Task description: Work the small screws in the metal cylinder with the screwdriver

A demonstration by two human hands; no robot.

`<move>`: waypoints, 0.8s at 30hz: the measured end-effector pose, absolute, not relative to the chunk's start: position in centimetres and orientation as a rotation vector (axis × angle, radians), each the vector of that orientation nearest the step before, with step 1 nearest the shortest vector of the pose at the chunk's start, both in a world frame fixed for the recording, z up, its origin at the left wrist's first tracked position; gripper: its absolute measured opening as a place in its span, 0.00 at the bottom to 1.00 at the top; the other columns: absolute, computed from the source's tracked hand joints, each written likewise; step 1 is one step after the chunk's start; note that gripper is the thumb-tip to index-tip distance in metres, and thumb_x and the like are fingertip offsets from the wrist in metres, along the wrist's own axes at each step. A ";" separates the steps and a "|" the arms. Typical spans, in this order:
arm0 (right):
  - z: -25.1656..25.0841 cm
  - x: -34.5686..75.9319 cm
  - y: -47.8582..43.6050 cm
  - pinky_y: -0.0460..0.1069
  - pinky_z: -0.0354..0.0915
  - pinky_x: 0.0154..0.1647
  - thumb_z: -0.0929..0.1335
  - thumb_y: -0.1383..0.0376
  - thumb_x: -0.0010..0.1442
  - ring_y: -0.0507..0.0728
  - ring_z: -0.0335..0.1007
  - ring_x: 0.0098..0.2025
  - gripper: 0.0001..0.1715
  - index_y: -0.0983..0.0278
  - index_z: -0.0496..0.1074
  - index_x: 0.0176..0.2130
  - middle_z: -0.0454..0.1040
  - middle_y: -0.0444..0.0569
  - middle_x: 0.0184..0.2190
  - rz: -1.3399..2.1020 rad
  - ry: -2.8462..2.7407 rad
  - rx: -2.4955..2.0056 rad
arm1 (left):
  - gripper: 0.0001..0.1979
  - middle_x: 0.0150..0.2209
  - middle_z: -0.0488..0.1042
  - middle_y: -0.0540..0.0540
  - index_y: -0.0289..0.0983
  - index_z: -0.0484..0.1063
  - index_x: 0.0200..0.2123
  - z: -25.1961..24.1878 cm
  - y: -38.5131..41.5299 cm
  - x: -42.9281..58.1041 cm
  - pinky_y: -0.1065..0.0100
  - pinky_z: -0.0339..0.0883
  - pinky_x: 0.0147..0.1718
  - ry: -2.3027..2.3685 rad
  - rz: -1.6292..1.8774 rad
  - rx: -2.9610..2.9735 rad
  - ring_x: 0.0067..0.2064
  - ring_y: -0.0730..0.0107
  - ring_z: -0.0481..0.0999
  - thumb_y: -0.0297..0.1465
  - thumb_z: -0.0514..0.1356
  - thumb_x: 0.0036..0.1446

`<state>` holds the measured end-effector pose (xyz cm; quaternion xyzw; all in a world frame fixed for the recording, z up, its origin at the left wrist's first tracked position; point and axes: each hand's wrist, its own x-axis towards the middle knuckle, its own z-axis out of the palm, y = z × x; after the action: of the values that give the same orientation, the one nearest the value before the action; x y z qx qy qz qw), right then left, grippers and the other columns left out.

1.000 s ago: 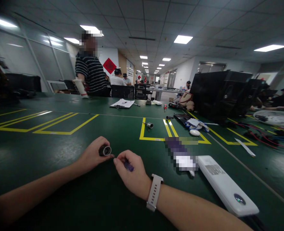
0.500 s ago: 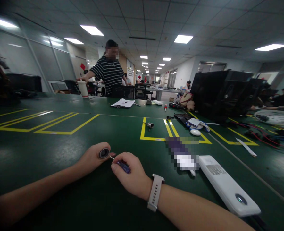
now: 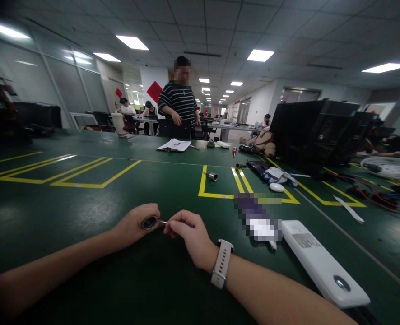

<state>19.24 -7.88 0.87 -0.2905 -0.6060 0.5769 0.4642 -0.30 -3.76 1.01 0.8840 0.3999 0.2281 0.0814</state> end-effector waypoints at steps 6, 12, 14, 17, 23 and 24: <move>0.5 19.0 -7.6 0.47 0.60 0.33 0.64 0.66 0.55 0.52 0.65 0.30 0.06 0.66 0.69 0.30 0.71 0.47 0.27 1.545 -1.346 -0.669 | 0.07 0.24 0.63 0.53 0.37 0.61 0.22 1.2 -3.7 -0.2 0.71 0.57 0.26 1.217 0.670 2.489 0.27 0.73 0.64 0.31 0.55 0.50; 1.5 19.0 -8.8 0.48 0.59 0.35 0.64 0.66 0.57 0.52 0.64 0.32 0.08 0.65 0.71 0.30 0.69 0.45 0.28 1.123 -1.697 -0.882 | 0.07 0.25 0.65 0.51 0.37 0.62 0.24 1.0 -4.1 0.1 0.69 0.56 0.27 1.413 0.651 2.582 0.28 0.69 0.66 0.32 0.54 0.52; 1.7 18.9 -8.9 0.48 0.59 0.35 0.64 0.67 0.56 0.52 0.64 0.32 0.08 0.65 0.71 0.29 0.69 0.45 0.27 1.088 -1.738 -0.890 | 0.07 0.25 0.65 0.51 0.37 0.63 0.24 1.0 -4.2 0.1 0.69 0.56 0.27 1.409 0.625 2.633 0.28 0.69 0.66 0.31 0.53 0.53; 1.6 18.9 -8.5 0.48 0.60 0.34 0.64 0.66 0.56 0.52 0.64 0.32 0.08 0.66 0.71 0.29 0.70 0.45 0.28 1.213 -1.685 -0.852 | 0.07 0.24 0.65 0.51 0.37 0.63 0.24 1.0 -4.2 0.1 0.69 0.56 0.27 1.390 0.625 2.663 0.28 0.70 0.65 0.30 0.53 0.53; 0.6 19.0 -7.4 0.47 0.59 0.31 0.64 0.66 0.54 0.51 0.64 0.28 0.07 0.67 0.70 0.27 0.72 0.47 0.26 1.526 -1.373 -0.705 | 0.06 0.23 0.63 0.53 0.38 0.60 0.23 0.8 -4.0 -0.2 0.70 0.56 0.27 1.332 0.690 2.576 0.27 0.71 0.64 0.28 0.54 0.51; 0.5 19.0 -7.4 0.47 0.59 0.31 0.64 0.66 0.53 0.51 0.64 0.28 0.07 0.67 0.70 0.27 0.72 0.47 0.26 1.549 -1.349 -0.689 | 0.06 0.23 0.63 0.53 0.38 0.60 0.22 0.8 -3.9 -0.2 0.70 0.56 0.27 1.319 0.705 2.563 0.27 0.72 0.64 0.28 0.54 0.50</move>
<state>19.01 -7.35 0.51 -0.2809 -0.5500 0.6317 0.4686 -0.21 -3.91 0.75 0.8604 0.4429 0.2366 0.0872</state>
